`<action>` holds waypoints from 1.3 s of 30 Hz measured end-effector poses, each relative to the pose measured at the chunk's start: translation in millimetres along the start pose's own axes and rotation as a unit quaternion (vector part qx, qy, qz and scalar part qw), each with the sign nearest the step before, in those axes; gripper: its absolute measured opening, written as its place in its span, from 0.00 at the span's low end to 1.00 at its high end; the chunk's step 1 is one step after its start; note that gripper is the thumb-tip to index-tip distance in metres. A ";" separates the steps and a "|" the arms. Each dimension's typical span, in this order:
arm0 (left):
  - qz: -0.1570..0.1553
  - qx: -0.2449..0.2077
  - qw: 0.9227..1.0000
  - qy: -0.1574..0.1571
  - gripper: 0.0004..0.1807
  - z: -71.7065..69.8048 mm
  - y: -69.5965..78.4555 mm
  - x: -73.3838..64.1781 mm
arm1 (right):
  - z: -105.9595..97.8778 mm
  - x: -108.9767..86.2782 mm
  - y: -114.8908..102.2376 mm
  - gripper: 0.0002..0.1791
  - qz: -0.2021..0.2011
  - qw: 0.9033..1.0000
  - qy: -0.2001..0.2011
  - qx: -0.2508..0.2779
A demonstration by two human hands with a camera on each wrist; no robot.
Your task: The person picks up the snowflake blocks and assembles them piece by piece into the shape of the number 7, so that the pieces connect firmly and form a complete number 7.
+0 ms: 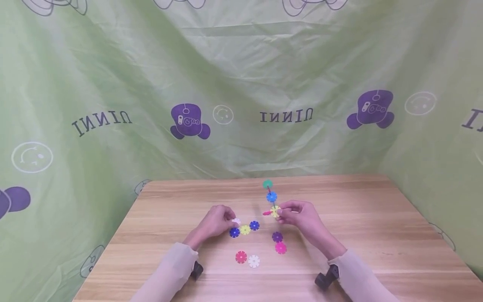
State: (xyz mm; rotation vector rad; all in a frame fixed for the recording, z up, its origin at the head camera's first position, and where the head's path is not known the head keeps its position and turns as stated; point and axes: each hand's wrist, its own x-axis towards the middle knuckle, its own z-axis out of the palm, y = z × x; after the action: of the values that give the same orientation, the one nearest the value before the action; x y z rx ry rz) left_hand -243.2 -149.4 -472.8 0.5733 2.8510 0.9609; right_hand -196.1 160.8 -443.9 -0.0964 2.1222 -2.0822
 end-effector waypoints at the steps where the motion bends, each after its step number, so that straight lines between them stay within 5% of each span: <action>1: -0.002 -0.001 1.000 -0.001 0.12 -0.2 0.2 -0.3 | 0.2 -0.1 -0.3 0.18 0.000 1.000 0.000 0.000; 18: -0.058 -0.038 0.997 -0.028 0.10 1.4 8.2 2.5 | 3.0 -0.7 0.8 0.18 0.003 1.000 -0.008 0.013; 24: -0.061 -0.077 0.995 -0.007 0.12 4.0 12.1 1.2 | 2.6 -0.1 2.4 0.18 0.004 1.000 -0.008 0.013; 39: -0.083 -0.229 0.970 -0.001 0.14 9.6 30.3 -4.3 | 2.7 -0.5 0.1 0.17 -0.003 1.000 -0.012 0.015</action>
State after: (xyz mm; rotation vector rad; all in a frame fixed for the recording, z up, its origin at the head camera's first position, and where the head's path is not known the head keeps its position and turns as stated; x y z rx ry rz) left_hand -227.6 -123.3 -462.6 0.2820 2.4889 1.5117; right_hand -195.2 158.2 -444.0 -0.1240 2.0787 -2.1042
